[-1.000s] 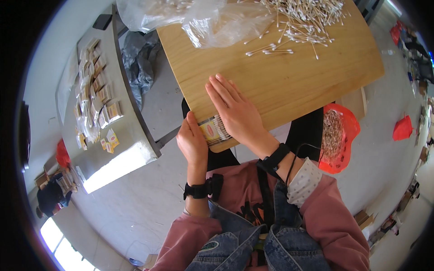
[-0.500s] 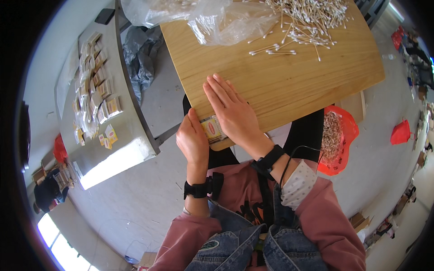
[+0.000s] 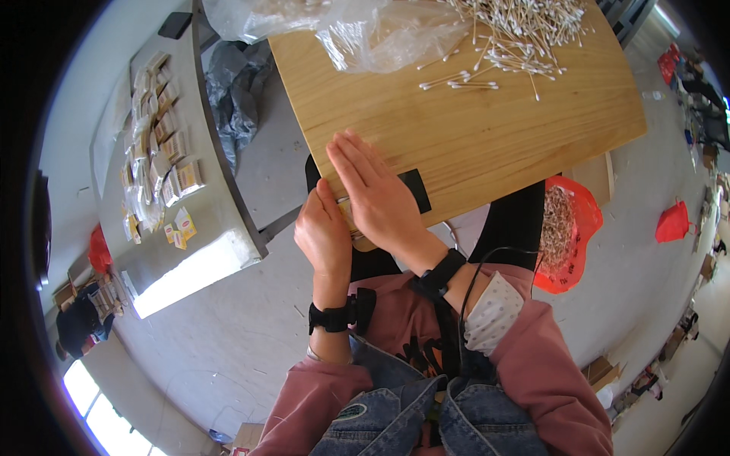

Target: The recorder is sorting cotton swabs and placing them into small clear plastic bags at a workstation.

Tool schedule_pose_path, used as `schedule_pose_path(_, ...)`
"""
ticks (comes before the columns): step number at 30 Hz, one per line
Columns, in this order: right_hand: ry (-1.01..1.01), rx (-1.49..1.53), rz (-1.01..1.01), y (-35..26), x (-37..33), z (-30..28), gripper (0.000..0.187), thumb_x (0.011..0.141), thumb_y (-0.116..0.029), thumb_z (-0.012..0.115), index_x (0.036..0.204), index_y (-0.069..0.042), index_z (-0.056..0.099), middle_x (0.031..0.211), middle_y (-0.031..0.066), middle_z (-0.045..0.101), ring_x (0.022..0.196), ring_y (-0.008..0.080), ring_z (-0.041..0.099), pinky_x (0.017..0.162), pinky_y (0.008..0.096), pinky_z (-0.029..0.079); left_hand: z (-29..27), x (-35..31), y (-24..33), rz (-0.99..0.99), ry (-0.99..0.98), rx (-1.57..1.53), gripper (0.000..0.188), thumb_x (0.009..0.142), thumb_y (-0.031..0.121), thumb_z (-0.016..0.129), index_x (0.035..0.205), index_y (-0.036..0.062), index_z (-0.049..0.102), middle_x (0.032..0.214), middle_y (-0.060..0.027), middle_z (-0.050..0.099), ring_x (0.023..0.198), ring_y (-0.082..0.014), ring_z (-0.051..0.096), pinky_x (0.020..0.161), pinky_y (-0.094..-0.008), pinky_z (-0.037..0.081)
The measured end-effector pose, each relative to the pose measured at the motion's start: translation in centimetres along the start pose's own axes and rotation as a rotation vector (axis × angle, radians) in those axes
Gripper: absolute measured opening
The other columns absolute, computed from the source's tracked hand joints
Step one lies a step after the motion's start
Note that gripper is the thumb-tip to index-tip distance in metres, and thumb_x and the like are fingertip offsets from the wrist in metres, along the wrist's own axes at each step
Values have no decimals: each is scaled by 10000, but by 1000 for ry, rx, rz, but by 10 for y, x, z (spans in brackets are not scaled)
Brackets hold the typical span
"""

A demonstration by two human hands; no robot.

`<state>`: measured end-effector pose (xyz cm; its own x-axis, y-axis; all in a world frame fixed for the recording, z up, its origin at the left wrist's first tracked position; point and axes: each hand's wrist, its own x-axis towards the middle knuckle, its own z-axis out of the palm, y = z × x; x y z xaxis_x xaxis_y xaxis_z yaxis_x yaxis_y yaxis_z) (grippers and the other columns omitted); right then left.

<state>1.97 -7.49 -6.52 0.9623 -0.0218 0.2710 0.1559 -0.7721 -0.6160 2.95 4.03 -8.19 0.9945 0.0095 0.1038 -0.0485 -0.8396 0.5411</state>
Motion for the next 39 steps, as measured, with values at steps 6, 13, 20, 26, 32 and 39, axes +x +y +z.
schedule_pose_path(6,39,231,36,-21,3,13,446,1023,-133,491,1443,11,450,1473,182,483,1405,330,431,1133,406,378,-4,-1,2,-13,16,-89,368,1019,268,546,714,65,564,681,-119,626,562,-351,604,464,-441,455)
schedule_pose_path(13,294,1139,380,0,-16,-10,615,1084,-410,364,1501,41,332,1552,205,364,1478,281,296,1221,415,209,-20,7,-4,-150,-123,-178,457,1035,344,523,702,31,533,624,-166,569,526,-355,535,502,-438,422)
schedule_pose_path(20,211,1136,362,-17,-25,-1,623,1083,-424,356,1506,33,323,1556,199,354,1479,288,292,1224,419,201,-22,6,-8,-187,-94,-231,483,1036,326,541,675,5,556,562,-184,501,480,-324,422,486,-411,387)
schedule_pose_path(26,195,1087,355,-24,-25,5,611,1080,-413,380,1506,22,332,1546,185,374,1475,277,299,1223,416,203,-17,3,-7,-172,-83,-270,451,1031,295,553,697,-6,579,581,-199,521,486,-332,418,487,-413,389)
schedule_pose_path(32,220,1199,375,-20,-21,0,609,1080,-411,384,1506,22,333,1543,184,378,1473,272,306,1223,410,206,-18,8,-7,-168,-138,-226,438,1041,293,524,728,-5,595,617,-196,561,495,-334,434,499,-417,405)
schedule_pose_path(39,318,1265,415,-2,-23,-17,602,1085,-404,369,1505,26,330,1545,196,376,1469,268,315,1224,416,215,-24,11,-42,-322,-42,-546,433,1060,356,494,813,14,592,628,-30,539,549,-139,430,555,-310,384)
